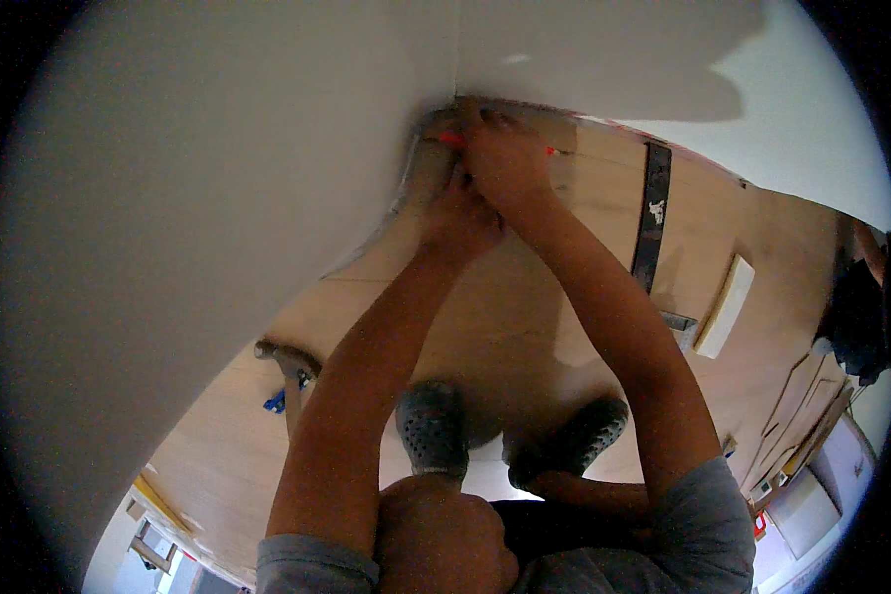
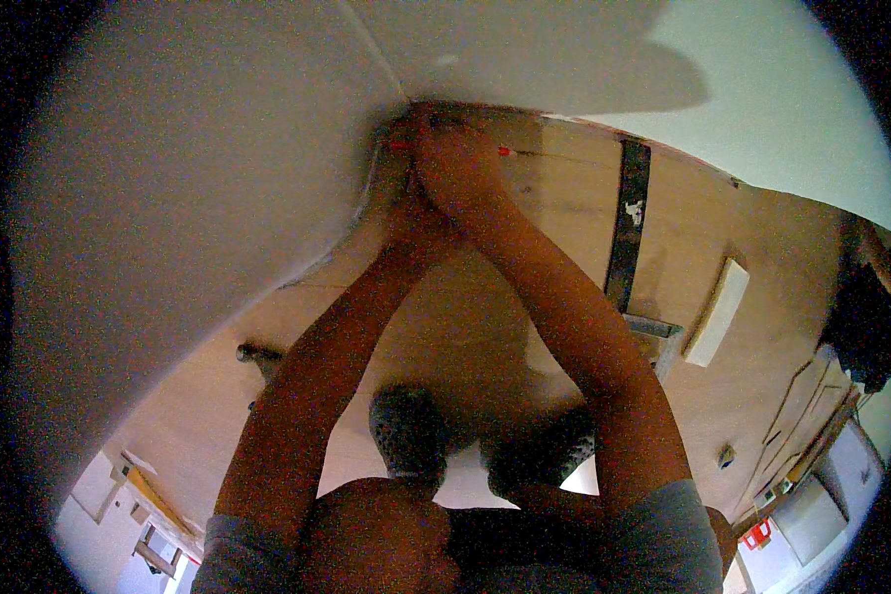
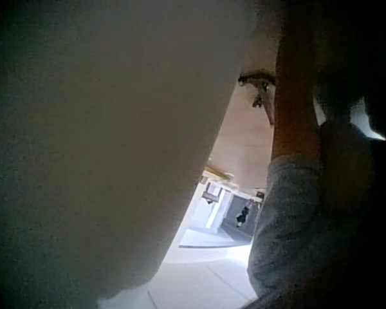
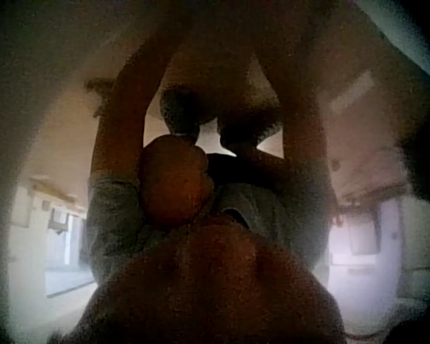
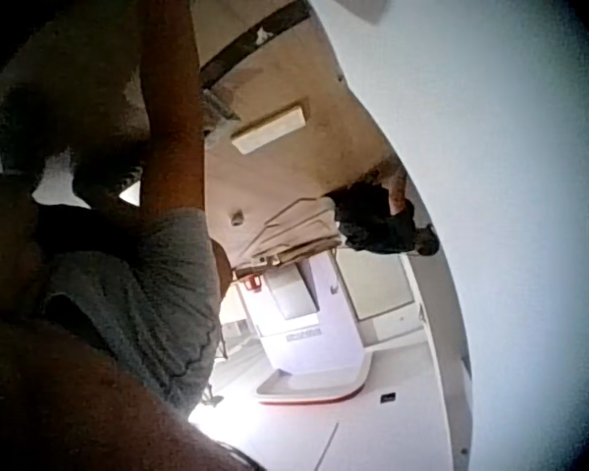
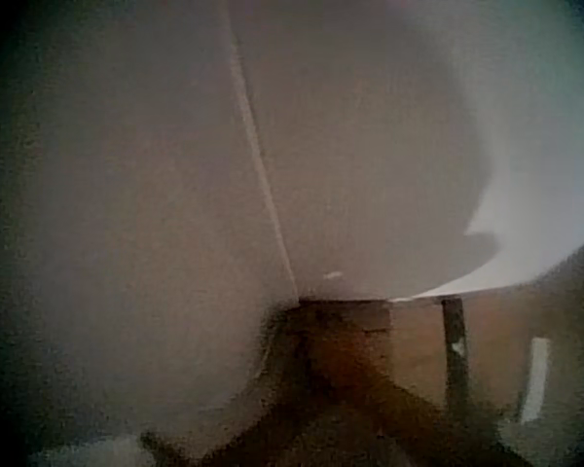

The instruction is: The person marks a wood piece with a pencil, cuts it on a table saw, and fits it into a gap in the flooring using a hammer and a pry bar.

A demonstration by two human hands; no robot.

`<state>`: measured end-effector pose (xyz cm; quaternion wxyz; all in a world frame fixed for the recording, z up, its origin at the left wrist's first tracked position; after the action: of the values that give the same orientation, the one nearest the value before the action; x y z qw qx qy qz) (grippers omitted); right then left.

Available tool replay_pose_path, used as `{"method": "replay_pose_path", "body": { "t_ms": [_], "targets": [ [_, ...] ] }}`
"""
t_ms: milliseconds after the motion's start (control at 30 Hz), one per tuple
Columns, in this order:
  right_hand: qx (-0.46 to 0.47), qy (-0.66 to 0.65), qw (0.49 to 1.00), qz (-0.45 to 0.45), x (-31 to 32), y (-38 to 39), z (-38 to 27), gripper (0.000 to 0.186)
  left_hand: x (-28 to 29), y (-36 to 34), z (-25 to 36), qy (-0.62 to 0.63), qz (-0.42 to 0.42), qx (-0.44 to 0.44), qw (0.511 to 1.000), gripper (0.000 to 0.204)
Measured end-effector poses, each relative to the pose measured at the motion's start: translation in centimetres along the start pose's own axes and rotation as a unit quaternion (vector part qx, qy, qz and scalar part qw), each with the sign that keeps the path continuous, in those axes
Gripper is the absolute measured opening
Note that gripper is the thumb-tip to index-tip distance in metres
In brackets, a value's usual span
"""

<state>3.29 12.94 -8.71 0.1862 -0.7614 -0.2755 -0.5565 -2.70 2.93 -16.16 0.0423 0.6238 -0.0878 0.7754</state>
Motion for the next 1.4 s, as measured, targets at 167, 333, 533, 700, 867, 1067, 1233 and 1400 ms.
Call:
{"method": "replay_pose_path", "body": {
  "t_ms": [167,333,533,700,867,1067,1233,1400],
  "targets": [
    [-0.078,-0.115,0.988,0.068,4.8,4.6,2.4,0.026,1.5,-0.2,0.3,0.038,0.075,0.045,0.995,0.057],
    [-0.259,-0.141,0.955,-0.027,5.9,7.5,6.0,0.031,3.1,-0.6,0.5,-0.009,0.057,0.034,0.998,0.061],
    [-0.221,-0.498,0.821,0.172,4.8,6.5,3.7,0.036,2.8,-0.5,0.5,0.003,0.055,0.027,0.998,0.060],
    [-0.200,-0.524,0.819,0.124,1.2,3.7,2.6,0.030,1.9,-0.5,0.4,0.022,0.054,0.048,0.997,0.062],
    [-0.071,-0.489,0.859,0.133,-2.1,2.6,2.7,0.030,2.4,-0.5,0.6,0.063,0.034,0.071,0.995,0.067],
    [-0.030,-0.482,0.862,0.154,-3.3,1.4,1.7,0.016,3.0,-0.5,0.1,0.041,0.026,0.032,0.998,0.067],
    [-0.021,-0.467,0.866,0.177,-3.1,1.5,1.3,0.014,3.5,-0.7,0.2,0.042,0.004,0.026,0.999,0.066],
    [0.000,-0.437,0.880,0.186,-3.1,1.4,1.3,0.013,3.1,-0.5,0.1,0.122,-0.021,0.056,0.991,0.068]
  ]
}}
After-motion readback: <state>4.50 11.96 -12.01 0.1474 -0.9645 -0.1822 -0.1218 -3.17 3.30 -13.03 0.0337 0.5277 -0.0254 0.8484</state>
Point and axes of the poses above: each hand's wrist, its own y-axis away from the middle knuckle, its own x-axis out of the back of the hand, z = x × y, the point moved 1 cm from there along -y, towards the middle knuckle, and after that the axes turned 8 degrees about -y, right-handed, at the moved point
